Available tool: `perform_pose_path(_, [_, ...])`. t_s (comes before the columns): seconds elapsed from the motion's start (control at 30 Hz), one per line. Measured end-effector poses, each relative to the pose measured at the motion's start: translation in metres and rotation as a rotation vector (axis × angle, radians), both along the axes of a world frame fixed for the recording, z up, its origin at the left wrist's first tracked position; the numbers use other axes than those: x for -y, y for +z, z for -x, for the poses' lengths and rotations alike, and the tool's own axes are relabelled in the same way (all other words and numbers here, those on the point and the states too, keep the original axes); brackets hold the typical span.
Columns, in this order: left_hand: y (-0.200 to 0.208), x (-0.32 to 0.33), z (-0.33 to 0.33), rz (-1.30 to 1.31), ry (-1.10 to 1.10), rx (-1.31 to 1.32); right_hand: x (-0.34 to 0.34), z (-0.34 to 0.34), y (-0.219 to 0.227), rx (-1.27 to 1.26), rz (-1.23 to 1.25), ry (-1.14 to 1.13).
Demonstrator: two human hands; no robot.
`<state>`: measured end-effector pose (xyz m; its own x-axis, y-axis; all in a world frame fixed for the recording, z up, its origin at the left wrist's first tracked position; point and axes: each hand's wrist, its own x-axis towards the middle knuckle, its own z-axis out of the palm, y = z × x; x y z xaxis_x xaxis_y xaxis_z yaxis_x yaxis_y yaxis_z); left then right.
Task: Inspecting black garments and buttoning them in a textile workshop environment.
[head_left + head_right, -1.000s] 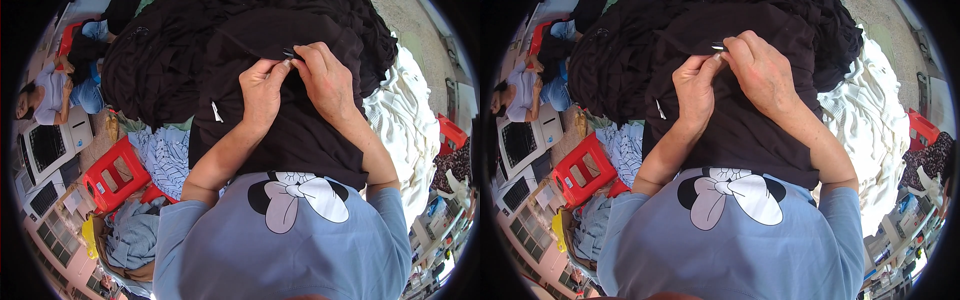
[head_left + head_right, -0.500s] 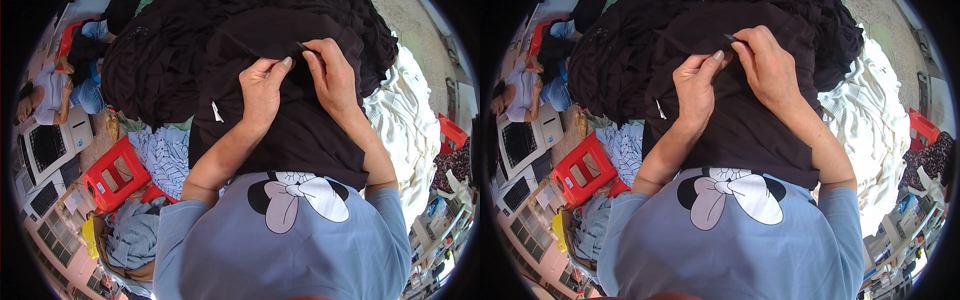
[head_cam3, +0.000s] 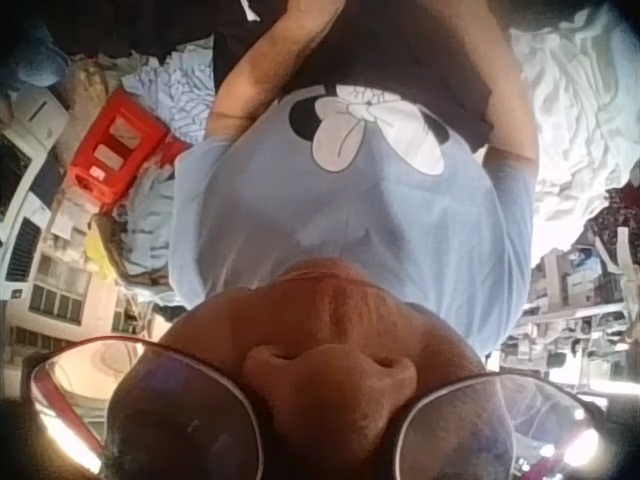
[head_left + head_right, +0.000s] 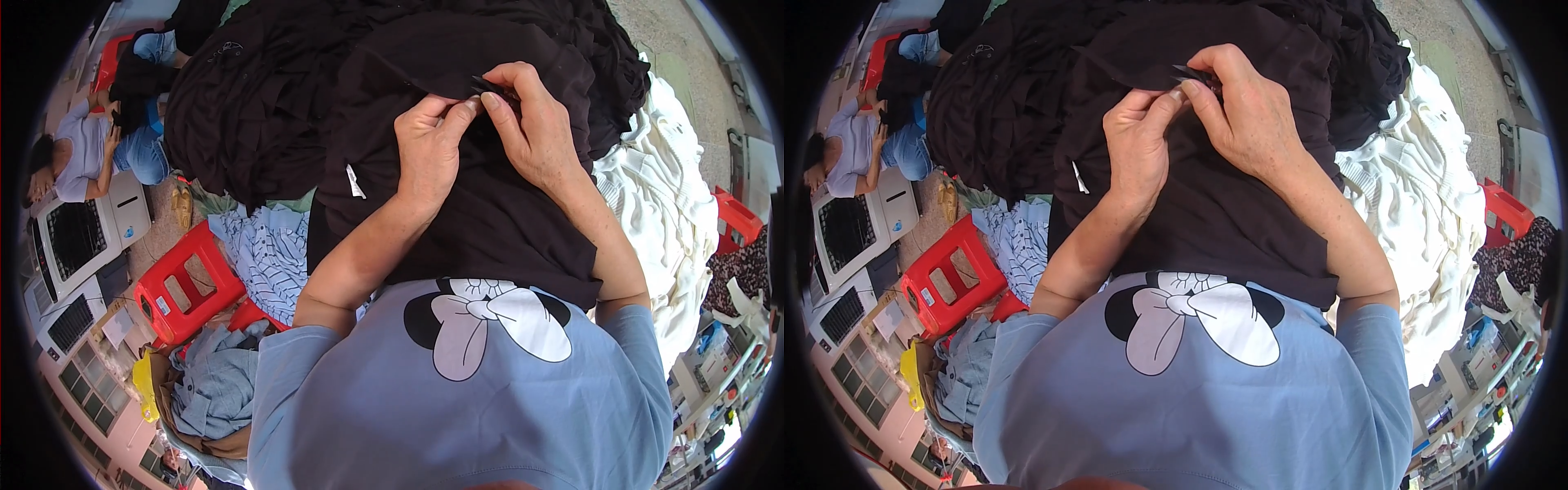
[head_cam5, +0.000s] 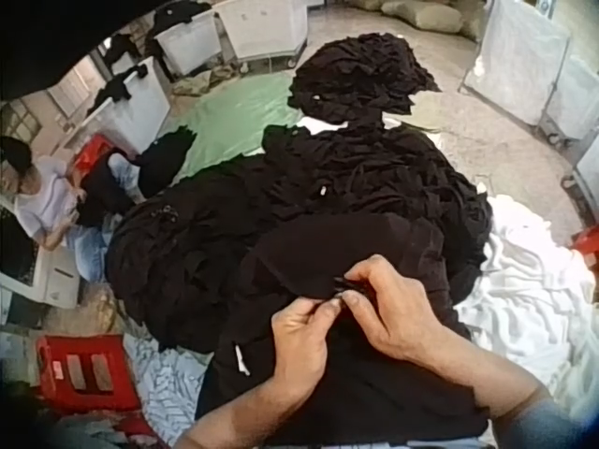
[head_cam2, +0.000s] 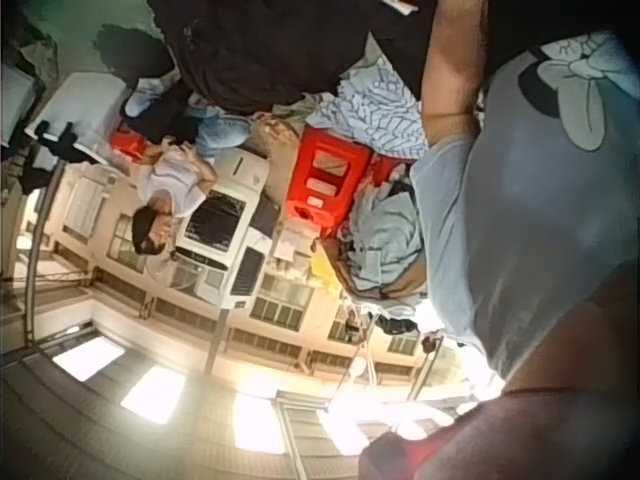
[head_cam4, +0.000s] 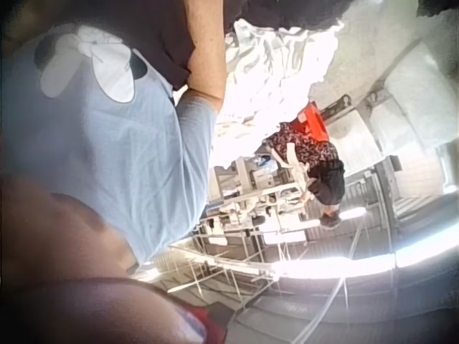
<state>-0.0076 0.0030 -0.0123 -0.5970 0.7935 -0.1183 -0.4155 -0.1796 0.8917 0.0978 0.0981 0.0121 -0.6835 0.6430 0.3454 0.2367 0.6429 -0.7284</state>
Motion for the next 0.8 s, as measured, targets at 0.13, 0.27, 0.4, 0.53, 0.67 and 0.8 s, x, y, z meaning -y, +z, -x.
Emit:
perform_pose_path(0.13, [0.000,0.001,0.000,0.014,-0.002,-0.014,-0.002,-0.001,-0.002,0.013,-0.083,0.016])
perform_pose_path(0.27, [-0.002,0.000,0.000,0.005,0.001,-0.004,-0.004,-0.001,-0.001,0.037,-0.145,0.020])
perform_pose_path(0.4, [-0.001,-0.001,0.000,0.016,-0.008,-0.012,-0.006,0.000,-0.002,0.018,-0.231,0.026])
perform_pose_path(0.53, [-0.001,-0.002,0.000,0.038,-0.024,0.009,-0.006,-0.002,-0.004,0.004,-0.159,0.011])
perform_pose_path(0.67, [0.001,-0.002,-0.001,0.032,-0.013,0.019,-0.007,0.000,-0.006,-0.130,0.011,-0.037])
perform_pose_path(0.8, [-0.002,-0.001,-0.001,0.037,-0.003,-0.023,-0.004,0.006,0.002,-0.052,-0.063,0.027])
